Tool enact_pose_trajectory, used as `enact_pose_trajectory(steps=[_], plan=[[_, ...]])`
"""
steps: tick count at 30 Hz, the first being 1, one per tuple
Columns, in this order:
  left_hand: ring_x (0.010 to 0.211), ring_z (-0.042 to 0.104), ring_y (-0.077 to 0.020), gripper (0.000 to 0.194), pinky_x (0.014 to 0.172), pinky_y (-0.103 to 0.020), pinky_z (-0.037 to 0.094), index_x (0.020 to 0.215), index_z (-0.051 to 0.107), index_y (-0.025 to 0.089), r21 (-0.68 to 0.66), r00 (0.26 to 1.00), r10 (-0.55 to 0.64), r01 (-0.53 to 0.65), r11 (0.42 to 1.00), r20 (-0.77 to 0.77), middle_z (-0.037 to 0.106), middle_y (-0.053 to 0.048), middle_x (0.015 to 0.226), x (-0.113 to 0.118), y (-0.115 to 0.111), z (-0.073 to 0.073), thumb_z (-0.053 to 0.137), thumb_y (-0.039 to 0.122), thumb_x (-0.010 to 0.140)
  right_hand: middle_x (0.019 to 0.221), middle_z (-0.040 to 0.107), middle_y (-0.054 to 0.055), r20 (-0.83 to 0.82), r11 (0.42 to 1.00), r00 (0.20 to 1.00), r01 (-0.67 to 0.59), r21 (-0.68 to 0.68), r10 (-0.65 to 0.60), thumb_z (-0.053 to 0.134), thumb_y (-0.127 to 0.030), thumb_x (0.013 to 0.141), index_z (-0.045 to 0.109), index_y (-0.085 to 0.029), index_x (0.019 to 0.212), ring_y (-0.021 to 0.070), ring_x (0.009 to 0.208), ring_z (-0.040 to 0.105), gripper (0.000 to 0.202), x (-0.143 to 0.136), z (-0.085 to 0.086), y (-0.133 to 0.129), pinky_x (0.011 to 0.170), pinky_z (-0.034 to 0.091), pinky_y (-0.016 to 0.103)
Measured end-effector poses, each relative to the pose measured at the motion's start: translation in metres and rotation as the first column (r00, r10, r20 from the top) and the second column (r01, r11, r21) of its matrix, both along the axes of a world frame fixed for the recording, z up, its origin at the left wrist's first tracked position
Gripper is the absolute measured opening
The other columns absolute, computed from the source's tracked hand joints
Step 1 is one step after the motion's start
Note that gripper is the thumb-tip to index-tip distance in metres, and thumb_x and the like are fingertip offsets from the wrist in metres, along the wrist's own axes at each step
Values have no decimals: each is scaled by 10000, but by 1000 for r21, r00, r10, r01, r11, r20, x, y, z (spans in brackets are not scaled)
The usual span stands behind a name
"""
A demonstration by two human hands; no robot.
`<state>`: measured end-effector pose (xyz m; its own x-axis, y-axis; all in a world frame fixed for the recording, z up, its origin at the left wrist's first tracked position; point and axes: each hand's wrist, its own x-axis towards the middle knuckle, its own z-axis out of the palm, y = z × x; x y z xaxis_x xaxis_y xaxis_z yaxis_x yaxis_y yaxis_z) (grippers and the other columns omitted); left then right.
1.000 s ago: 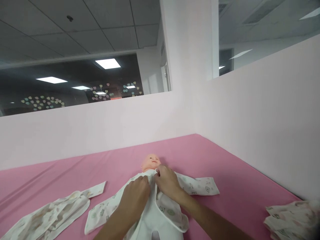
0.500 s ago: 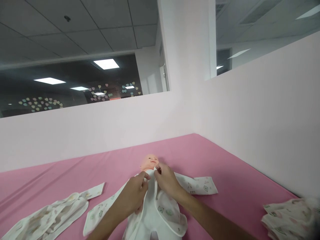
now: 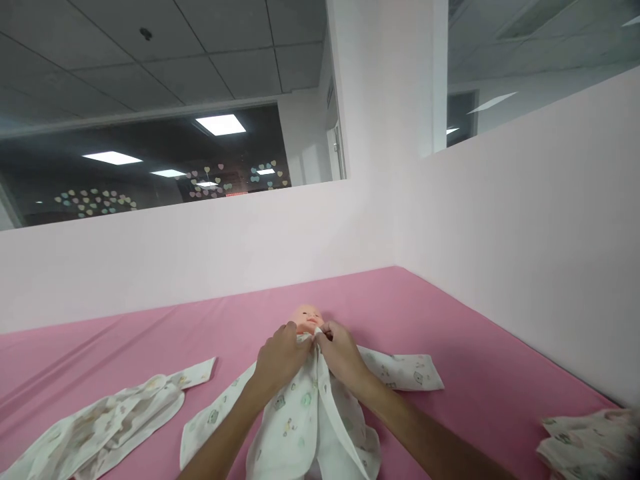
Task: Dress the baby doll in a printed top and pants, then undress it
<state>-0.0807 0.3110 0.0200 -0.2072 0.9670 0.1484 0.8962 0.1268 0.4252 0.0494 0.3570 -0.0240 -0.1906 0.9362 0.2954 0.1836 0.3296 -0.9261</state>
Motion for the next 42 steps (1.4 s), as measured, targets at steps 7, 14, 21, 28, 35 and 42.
enact_pose_trajectory(steps=[7, 14, 21, 28, 35, 42], plan=[[955, 648, -310, 329, 770, -362, 426, 955, 686, 195, -9, 984, -48, 47, 999, -169, 670, -148, 1042, 12, 6, -5, 408, 342, 857, 711, 534, -5, -59, 993, 993, 101, -64, -105, 451, -296, 776, 525, -170, 716, 151, 702, 491, 158, 1, 2, 2, 646, 361, 263], [872, 666, -328, 310, 682, -367, 428, 906, 671, 133, 2, 948, 25, -25, 1000, -317, 691, -161, 922, 17, 23, -9, 404, 285, 864, 689, 537, -5, -71, 992, 992, 97, -79, -103, 478, -351, 765, 535, -172, 710, 153, 688, 500, 196, 0, 2, 1, 643, 363, 259], [874, 664, -298, 262, 687, -348, 425, 933, 637, 148, 31, 931, 87, -82, 996, -355, 684, -131, 951, 17, 19, -12, 390, 229, 901, 656, 506, -15, -114, 991, 989, 81, -108, -93, 492, -367, 736, 524, -171, 694, 142, 643, 472, 203, 0, -3, 6, 608, 358, 253], [879, 641, -251, 188, 676, -305, 378, 921, 576, 157, 5, 966, 9, -8, 1000, -259, 673, -93, 955, -4, 19, -16, 394, 192, 895, 645, 478, -24, -161, 992, 984, 54, -114, -72, 508, -364, 715, 532, -168, 700, 129, 618, 431, 198, -1, -3, 6, 592, 342, 249], [898, 640, -258, 210, 636, -292, 336, 1008, 546, 178, 23, 974, 37, -33, 999, -225, 677, -90, 989, 1, 18, -17, 355, 213, 926, 699, 534, -4, -198, 995, 978, 41, -93, -59, 534, -373, 739, 567, -162, 735, 136, 654, 458, 213, 0, -3, 2, 618, 357, 250], [823, 647, -259, 202, 570, -294, 263, 1015, 531, 164, 88, 954, 49, -24, 996, -295, 688, -93, 948, 20, 6, -16, 351, 209, 936, 718, 602, 13, -216, 996, 976, 6, -85, -24, 542, -350, 747, 635, -150, 773, 155, 690, 517, 222, -1, -2, -1, 657, 391, 261]])
